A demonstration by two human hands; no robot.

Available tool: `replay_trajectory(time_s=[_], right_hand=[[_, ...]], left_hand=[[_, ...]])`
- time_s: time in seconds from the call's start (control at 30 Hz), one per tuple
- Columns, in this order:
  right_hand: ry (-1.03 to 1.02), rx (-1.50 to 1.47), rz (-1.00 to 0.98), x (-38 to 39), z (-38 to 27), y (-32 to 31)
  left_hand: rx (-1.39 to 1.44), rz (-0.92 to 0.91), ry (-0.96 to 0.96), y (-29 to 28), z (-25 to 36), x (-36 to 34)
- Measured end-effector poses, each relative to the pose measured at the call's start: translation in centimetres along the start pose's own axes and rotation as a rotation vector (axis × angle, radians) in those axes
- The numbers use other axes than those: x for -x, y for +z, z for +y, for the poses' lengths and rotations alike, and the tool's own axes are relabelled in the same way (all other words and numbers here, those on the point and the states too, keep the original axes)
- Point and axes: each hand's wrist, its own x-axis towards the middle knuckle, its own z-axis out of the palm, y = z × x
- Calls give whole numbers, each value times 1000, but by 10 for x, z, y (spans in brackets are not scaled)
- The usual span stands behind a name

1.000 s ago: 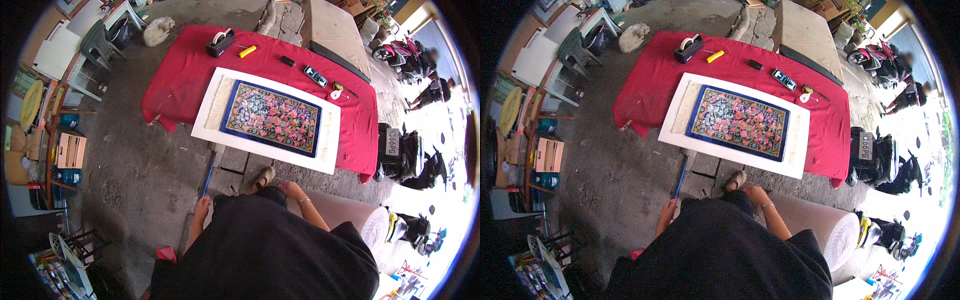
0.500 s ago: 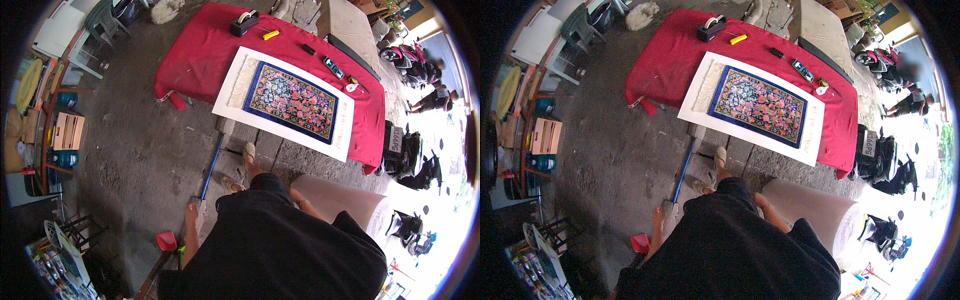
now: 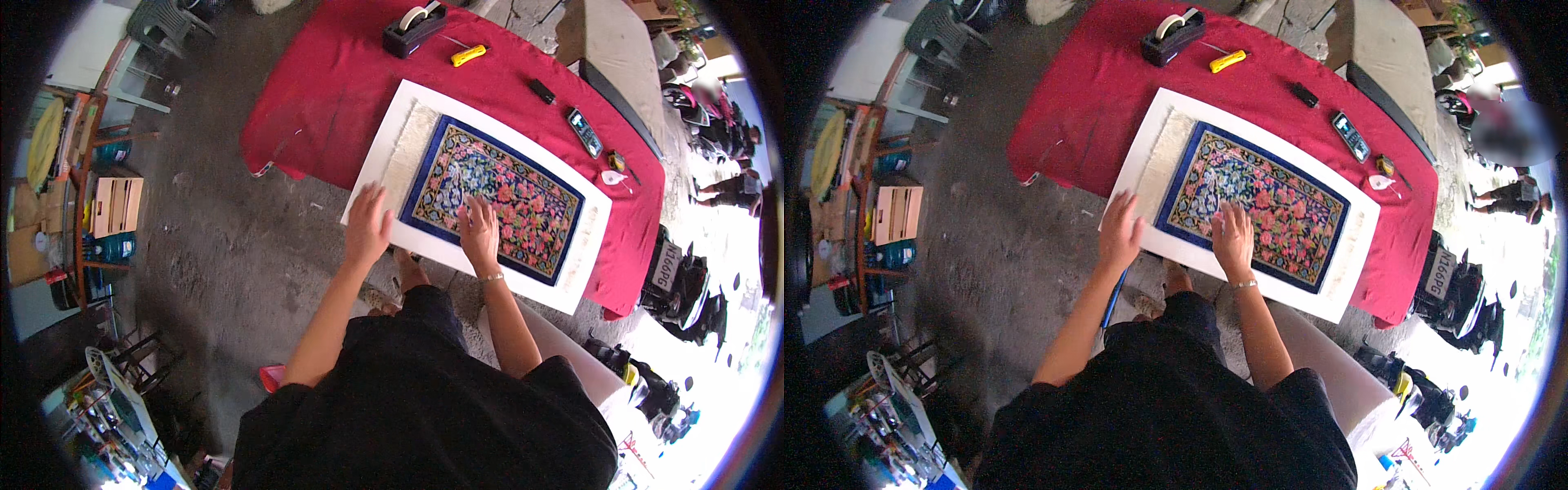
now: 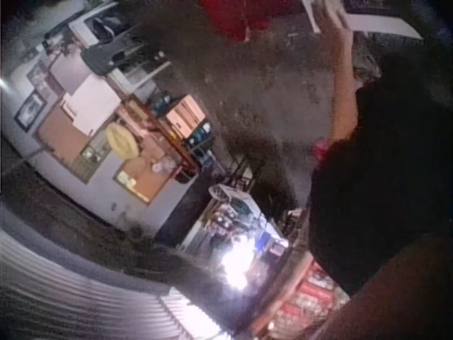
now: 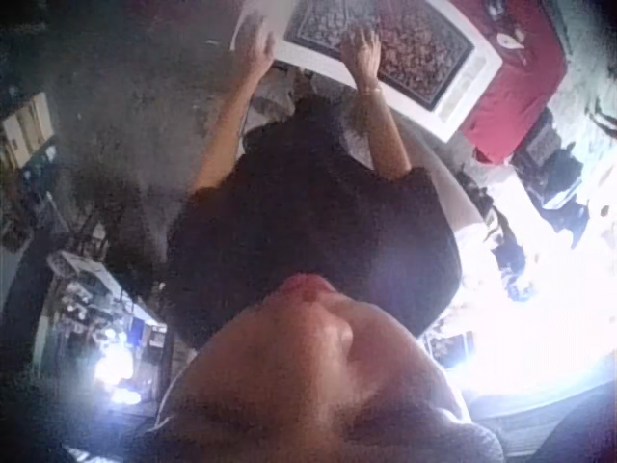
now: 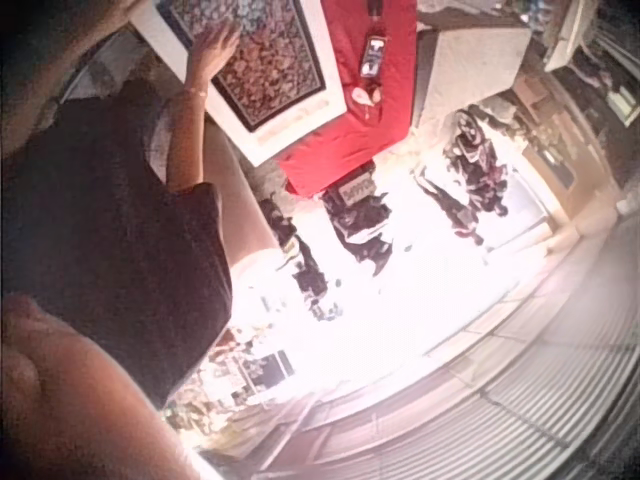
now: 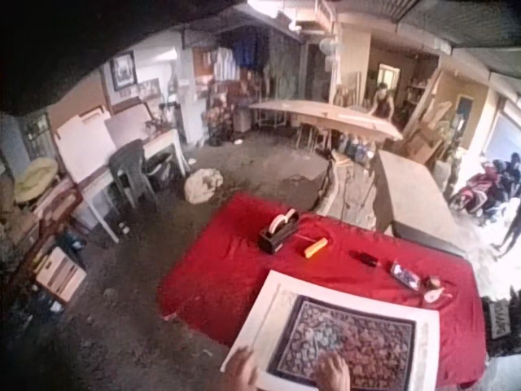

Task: The person mounts a small floral rug onto a white board by hand, smoothing the surface and aligning the edges. They repeatedly adjust the rug's position and press down on the corners to secure it.

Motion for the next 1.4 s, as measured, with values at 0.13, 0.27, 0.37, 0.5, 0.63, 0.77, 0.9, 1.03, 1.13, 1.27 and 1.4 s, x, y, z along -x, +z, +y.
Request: replay_trajectory(time_s=[0.13, 0.27, 0.37, 0.5, 0.63, 0.77, 0.9, 1.03, 1.13, 1.27, 1.4], right_hand=[[-74, 51, 2, -51, 14, 30], [-30, 66, -132, -55, 26, 44], [26, 78, -159, -58, 31, 41], [51, 73, -206, -63, 30, 44], [46, 51, -220, -65, 30, 43], [43, 38, -207, -66, 25, 44], [58, 18, -195, -64, 28, 46], [58, -141, -116, -60, 44, 27], [288, -135, 31, -22, 71, -17], [992, -93, 380, 93, 161, -87], [1174, 310, 137, 216, 228, -146]], left_hand=[[-70, -129, 135, 60, 3, -93], [-152, -219, 140, 98, -9, -117], [-158, -327, 104, 99, -14, -112], [-292, -420, 30, 85, -31, -100], [-320, -398, -98, 60, -52, -87], [-207, -85, -227, 19, -83, -69], [-85, -158, -465, -5, -101, -49], [104, -257, -445, -10, -82, -29], [80, -480, -497, -29, -65, -3], [-164, -643, -360, -43, -51, 6], [-182, -684, -366, -36, -77, 9]])
